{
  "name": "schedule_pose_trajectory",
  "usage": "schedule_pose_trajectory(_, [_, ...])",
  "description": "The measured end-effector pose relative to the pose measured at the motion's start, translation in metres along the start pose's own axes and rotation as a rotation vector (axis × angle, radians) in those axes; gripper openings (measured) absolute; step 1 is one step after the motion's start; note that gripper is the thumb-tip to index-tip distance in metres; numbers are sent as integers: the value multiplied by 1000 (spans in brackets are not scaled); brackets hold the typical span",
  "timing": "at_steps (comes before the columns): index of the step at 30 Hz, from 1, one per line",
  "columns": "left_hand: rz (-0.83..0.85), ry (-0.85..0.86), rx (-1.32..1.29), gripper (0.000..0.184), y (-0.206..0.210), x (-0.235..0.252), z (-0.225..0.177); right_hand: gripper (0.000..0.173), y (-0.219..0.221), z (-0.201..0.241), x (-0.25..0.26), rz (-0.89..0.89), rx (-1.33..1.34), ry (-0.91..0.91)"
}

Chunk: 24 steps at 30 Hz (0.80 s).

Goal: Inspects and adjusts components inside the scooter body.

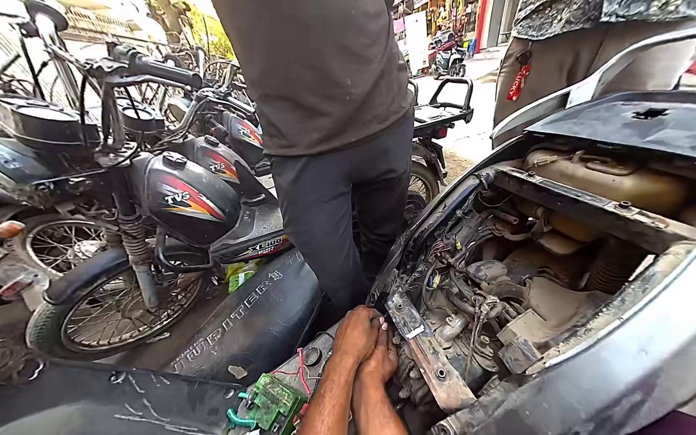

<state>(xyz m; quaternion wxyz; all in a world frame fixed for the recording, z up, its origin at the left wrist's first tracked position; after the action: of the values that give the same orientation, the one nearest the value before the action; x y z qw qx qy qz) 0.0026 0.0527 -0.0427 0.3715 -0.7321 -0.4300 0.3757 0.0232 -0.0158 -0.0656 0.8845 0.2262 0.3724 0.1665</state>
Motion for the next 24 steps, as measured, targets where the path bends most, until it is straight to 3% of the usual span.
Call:
schedule_pose_trajectory(6, [-47, -47, -18, 21, -5, -1, -7, 21, 5, -4, 6, -85, 139, 66])
schedule_pose_trajectory(10, [-4, 43, 72, 24, -6, -6, -10, 20, 4, 2, -4, -88, 130, 14])
schedule_pose_trajectory(16, [111, 176, 8, 22, -2, -20, 8, 30, -18, -39, 22, 64, 76, -158])
schedule_pose_trajectory(24, [259, 239, -293, 21, 8, -19, 39, 34, -34, -36, 23, 207, -148, -217])
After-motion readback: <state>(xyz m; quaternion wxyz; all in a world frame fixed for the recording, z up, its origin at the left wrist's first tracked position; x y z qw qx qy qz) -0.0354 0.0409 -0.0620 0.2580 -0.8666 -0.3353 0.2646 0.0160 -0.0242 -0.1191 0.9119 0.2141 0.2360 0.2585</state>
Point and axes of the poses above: each hand's wrist, its own x-axis towards the middle knuckle, its own y-axis out of the palm, z = x × y, the point moved 2 cm from there along x, towards the middle knuckle, and after that the axes turned 3 degrees about -x, right-handed, at the moved point
